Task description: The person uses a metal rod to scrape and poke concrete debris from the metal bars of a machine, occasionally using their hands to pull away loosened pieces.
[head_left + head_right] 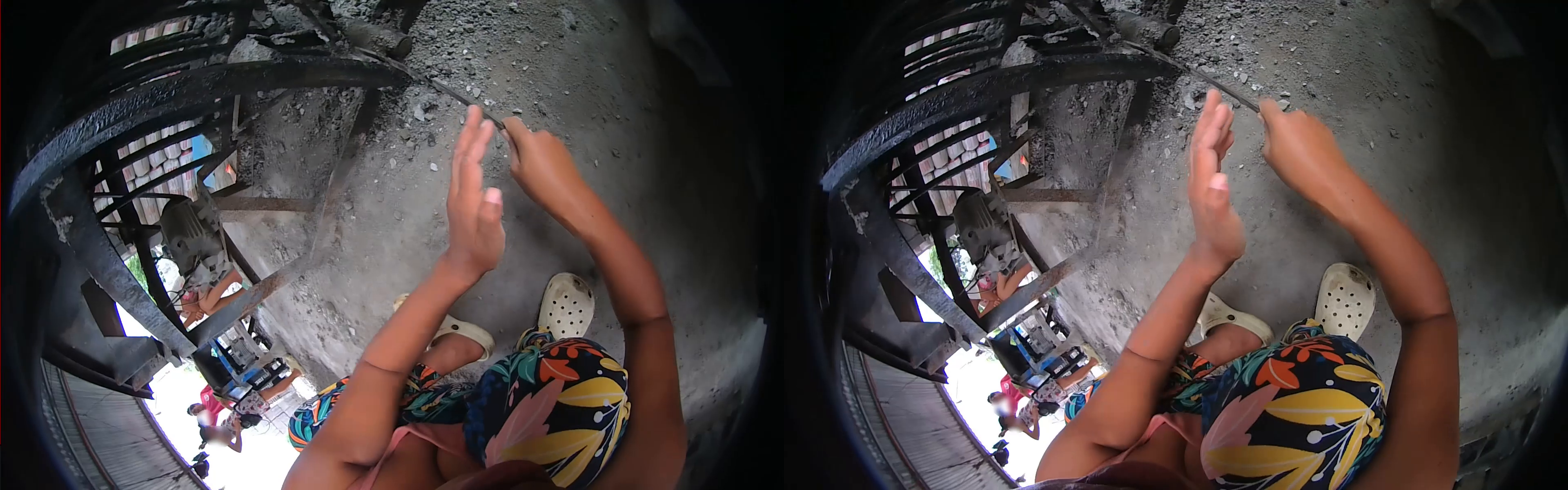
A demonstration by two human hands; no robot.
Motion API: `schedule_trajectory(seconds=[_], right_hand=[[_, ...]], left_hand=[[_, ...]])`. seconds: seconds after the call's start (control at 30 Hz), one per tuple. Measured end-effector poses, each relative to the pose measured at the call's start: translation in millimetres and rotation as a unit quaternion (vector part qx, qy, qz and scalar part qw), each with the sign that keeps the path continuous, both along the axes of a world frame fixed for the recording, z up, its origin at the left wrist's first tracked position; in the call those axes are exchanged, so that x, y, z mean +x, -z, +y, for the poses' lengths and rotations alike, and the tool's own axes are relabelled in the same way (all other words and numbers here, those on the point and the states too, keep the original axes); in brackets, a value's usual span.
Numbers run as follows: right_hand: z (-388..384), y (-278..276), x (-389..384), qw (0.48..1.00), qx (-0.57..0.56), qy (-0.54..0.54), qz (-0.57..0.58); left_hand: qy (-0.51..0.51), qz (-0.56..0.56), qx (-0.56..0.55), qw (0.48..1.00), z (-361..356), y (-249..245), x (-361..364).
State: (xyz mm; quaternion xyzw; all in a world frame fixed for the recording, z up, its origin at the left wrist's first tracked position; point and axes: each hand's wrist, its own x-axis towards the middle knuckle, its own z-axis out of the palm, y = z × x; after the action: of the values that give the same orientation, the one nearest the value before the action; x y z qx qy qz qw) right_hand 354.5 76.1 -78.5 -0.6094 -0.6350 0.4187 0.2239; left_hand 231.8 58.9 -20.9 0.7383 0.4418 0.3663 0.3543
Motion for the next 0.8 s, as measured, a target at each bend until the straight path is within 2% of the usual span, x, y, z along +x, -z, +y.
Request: schedule_trajectory(seconds=[0.03,0.07,0.1,0.13,0.17,0.2,0.23,0.27,0.3,0.33,0.37,0.4,0.5,0.57,0.6,0.67,0.7,0.73,0.77,0.8], right_hand=[[-7,-11,2,0.999,0.007,0.032,0.044],[-11,-23,5,0.994,0.017,0.061,0.086],[-13,-37,5,0.995,0.026,0.051,0.085],[-16,-53,3,0.984,0.05,0.092,0.142],[-18,-64,0,0.968,0.072,0.133,0.2],[-18,-64,-5,0.969,0.079,0.123,0.199],[-18,-56,-14,0.961,0.106,0.158,0.199],[-19,-43,-25,0.952,0.133,0.193,0.199],[-19,-17,-34,0.961,0.117,0.184,0.168],[-12,-2,-38,0.991,0.042,0.121,0.044],[-6,8,-40,0.994,-0.032,0.056,-0.086],[-9,19,-41,0.994,-0.018,0.049,-0.092],[-13,26,-39,0.998,-0.02,0.012,-0.065],[-27,10,-28,0.996,-0.059,0.024,0.068],[-34,14,-25,0.997,-0.044,0.021,0.055],[-49,19,-22,0.991,0.009,0.047,0.126],[-49,9,-10,0.993,0.02,0.043,0.109],[-46,-29,-1,0.98,-0.142,0.054,0.13],[-46,-54,3,0.94,-0.3,0.069,0.145],[-47,-54,12,0.945,-0.293,0.07,0.126]], left_hand=[[0.043,0.024,0.039,0.998,1,-4,-4],[0.036,0.022,0.049,0.998,3,-14,-7],[0.128,0.104,0.048,0.985,2,-28,-13],[0.216,0.186,0.042,0.958,0,-41,-20],[0.206,0.187,0.047,0.959,-3,-51,-29],[0.256,0.204,0.049,0.944,-6,-59,-38],[0.306,0.22,0.052,0.925,-7,-68,-46],[0.297,0.219,0.062,0.928,-7,-77,-55],[0.328,0.255,0.06,0.908,-8,-86,-63],[0.356,0.292,0.057,0.886,-9,-94,-71],[0.343,0.29,0.067,0.891,-9,-100,-78],[0.343,0.312,0.073,0.883,-7,-105,-85],[0.323,0.339,0.089,0.879,0,-115,-96],[0.298,0.336,0.103,0.888,-4,-116,-96],[0.293,0.302,0.115,0.9,-3,-111,-90],[0.28,0.252,0.142,0.915,-1,-89,-76],[0.327,0.231,0.108,0.91,0,-76,-68],[0.374,0.208,0.073,0.901,0,-65,-60],[0.367,0.193,0.084,0.906,-1,-60,-50],[0.387,0.207,0.032,0.898,-3,-56,-40]])
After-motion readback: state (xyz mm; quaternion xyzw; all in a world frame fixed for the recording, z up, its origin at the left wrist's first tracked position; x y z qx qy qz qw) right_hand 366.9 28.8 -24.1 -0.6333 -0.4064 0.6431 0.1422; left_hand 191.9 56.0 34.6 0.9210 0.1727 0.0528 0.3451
